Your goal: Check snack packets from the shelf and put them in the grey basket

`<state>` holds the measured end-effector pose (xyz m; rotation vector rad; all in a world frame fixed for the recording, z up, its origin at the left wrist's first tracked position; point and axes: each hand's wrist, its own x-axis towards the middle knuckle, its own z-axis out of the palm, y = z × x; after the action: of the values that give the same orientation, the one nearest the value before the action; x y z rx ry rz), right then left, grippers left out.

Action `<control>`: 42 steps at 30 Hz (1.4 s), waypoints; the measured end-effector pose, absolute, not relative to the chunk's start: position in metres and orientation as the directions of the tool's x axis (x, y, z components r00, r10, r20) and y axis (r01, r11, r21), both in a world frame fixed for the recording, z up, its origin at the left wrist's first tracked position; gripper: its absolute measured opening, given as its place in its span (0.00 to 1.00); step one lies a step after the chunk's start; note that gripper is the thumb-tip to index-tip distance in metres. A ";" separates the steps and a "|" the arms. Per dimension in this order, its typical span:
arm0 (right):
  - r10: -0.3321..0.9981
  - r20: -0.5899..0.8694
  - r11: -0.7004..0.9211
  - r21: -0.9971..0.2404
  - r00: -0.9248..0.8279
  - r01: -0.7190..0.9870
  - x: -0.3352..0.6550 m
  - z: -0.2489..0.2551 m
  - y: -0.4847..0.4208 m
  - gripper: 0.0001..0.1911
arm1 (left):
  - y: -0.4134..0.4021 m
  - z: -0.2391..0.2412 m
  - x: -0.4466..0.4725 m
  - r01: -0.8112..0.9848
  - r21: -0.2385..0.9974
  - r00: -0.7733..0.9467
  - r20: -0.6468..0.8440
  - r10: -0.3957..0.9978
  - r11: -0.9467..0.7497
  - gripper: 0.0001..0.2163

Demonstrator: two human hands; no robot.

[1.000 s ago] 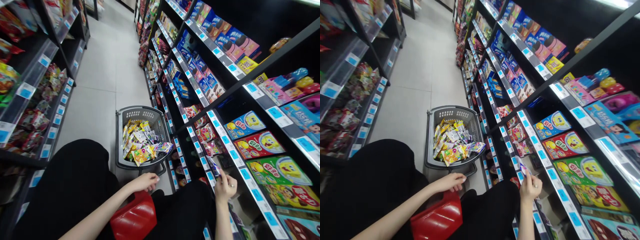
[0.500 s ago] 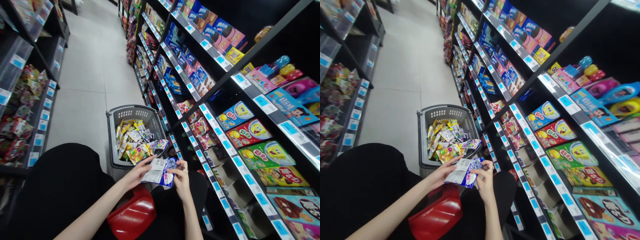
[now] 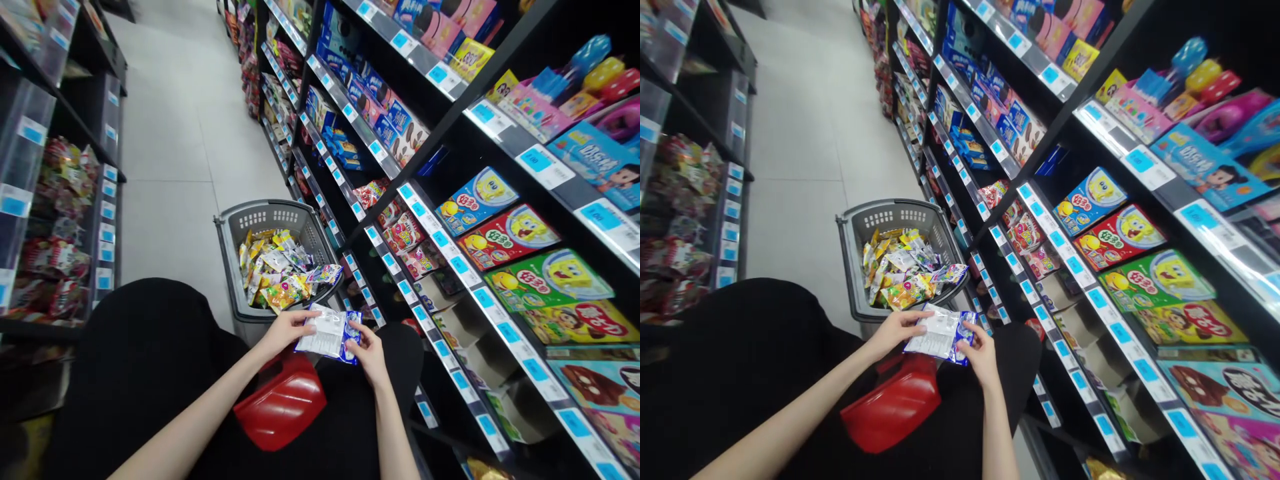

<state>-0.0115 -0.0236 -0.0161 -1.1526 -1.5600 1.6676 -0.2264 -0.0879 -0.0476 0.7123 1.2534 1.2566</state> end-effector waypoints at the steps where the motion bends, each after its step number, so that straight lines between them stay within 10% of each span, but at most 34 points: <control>1: 0.872 -0.200 -0.143 -0.977 -0.446 0.159 -0.011 -0.018 -0.023 0.23 | -0.088 -0.047 -0.226 -0.249 0.938 -0.162 -0.286 0.944 0.241 0.19; 7: 0.920 -0.156 -0.066 -0.966 -0.360 0.249 -0.008 -0.023 -0.021 0.20 | -0.089 -0.045 -0.223 -0.326 0.910 -0.051 -0.287 0.957 0.255 0.29; 28: 0.957 -0.084 0.039 -0.911 -0.279 0.410 -0.024 -0.043 -0.022 0.15 | -0.091 -0.049 -0.215 0.237 0.967 -0.228 -0.041 0.973 0.097 0.13; 42: 0.908 -0.204 -0.153 -0.975 -0.366 0.163 -0.023 -0.019 -0.023 0.14 | -0.095 -0.046 -0.220 -0.041 0.980 -0.176 -0.199 0.964 0.194 0.12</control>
<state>-0.0234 -0.0229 -0.0190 -1.2371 -1.5076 1.5760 -0.2202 -0.0949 -0.0462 0.9525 1.4091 1.1987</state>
